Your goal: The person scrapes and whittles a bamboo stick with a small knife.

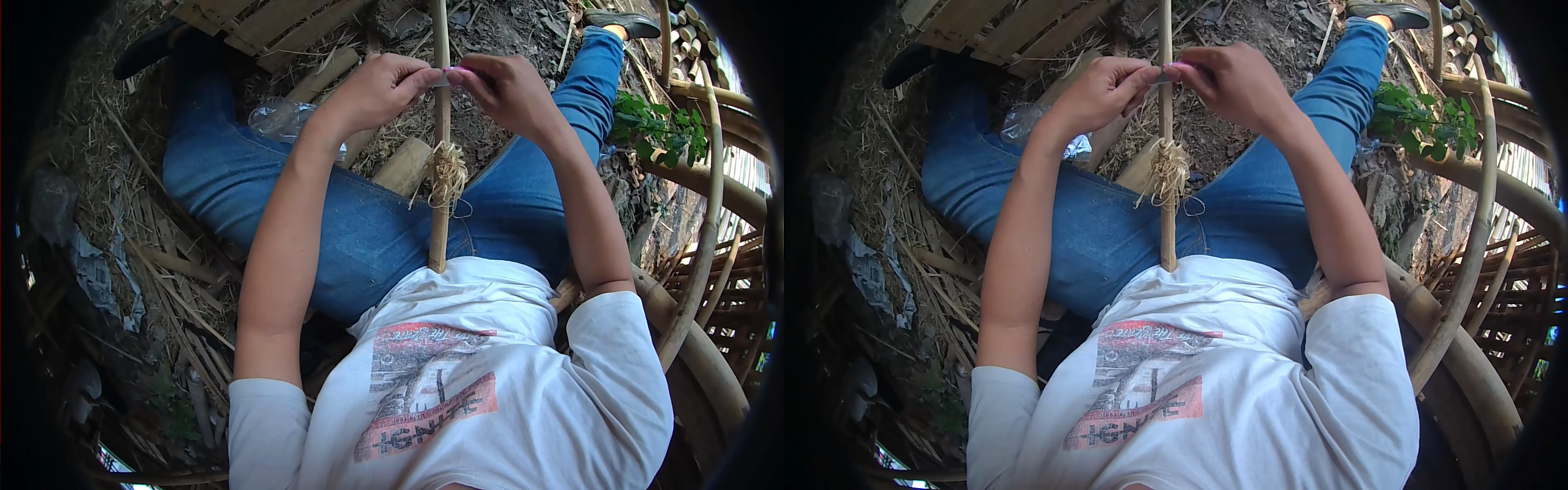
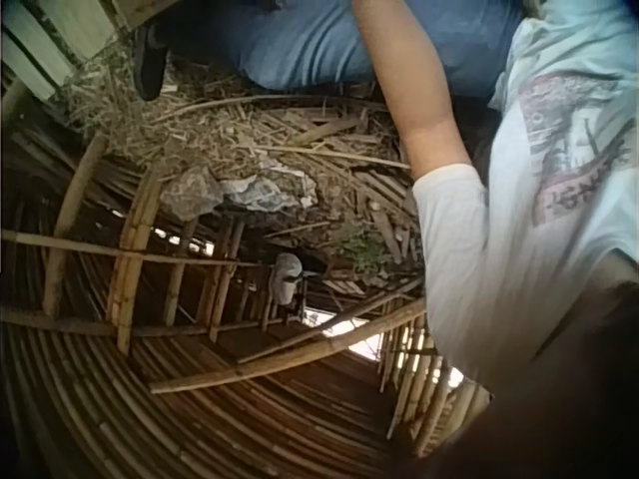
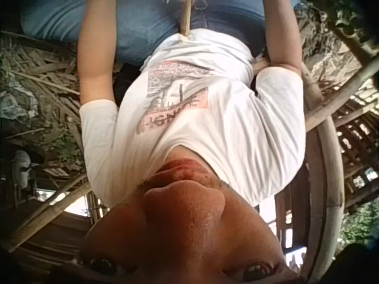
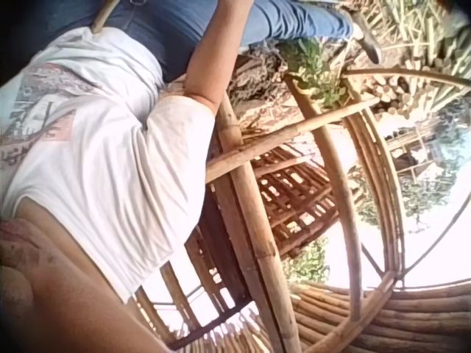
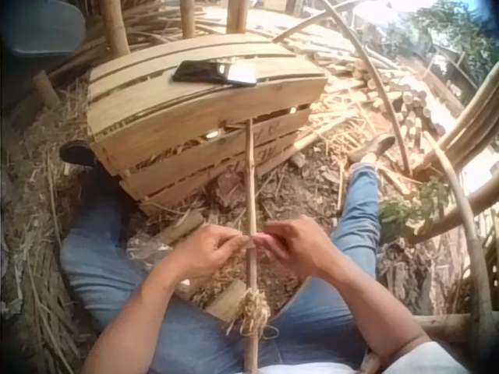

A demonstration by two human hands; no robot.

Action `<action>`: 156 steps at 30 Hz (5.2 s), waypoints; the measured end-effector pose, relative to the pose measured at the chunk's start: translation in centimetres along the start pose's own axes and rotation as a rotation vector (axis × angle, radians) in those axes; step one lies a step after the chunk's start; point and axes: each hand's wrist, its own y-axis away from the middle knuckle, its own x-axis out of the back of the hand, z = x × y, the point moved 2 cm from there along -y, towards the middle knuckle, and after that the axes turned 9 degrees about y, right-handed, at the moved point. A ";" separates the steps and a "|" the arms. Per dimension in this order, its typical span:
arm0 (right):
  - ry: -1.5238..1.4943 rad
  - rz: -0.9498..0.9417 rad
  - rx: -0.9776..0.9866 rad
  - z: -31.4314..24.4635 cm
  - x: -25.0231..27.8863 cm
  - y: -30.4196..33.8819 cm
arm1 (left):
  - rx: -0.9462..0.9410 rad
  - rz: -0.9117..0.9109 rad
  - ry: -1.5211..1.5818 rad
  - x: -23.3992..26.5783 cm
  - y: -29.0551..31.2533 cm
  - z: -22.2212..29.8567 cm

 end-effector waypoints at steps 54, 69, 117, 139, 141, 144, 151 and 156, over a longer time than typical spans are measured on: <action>0.164 0.179 0.069 1.3 -1.2 -0.1 | -0.086 0.004 -0.213 0.9 -1.7 -0.3; 0.076 0.087 0.020 -1.2 -1.0 2.1 | -0.079 0.061 -0.198 -1.0 1.9 0.1; 0.137 0.181 0.080 3.5 1.3 -5.7 | -0.017 0.106 -0.293 3.7 -6.2 2.3; 0.036 0.152 -0.027 1.5 -2.2 0.5 | 0.013 -0.066 -0.326 1.4 -1.7 0.2; 0.037 0.143 -0.030 1.1 -2.3 1.2 | -0.092 -0.023 -0.335 0.8 -1.0 1.0; 0.028 0.192 0.009 0.5 -2.8 2.1 | -0.177 0.006 -0.310 0.0 0.0 0.6; 0.064 0.196 0.010 -0.9 -2.6 3.3 | -0.042 0.039 -0.372 -1.0 1.7 0.5; 0.047 0.218 0.008 -1.1 -2.4 3.1 | -0.035 0.063 -0.349 -0.8 1.8 1.0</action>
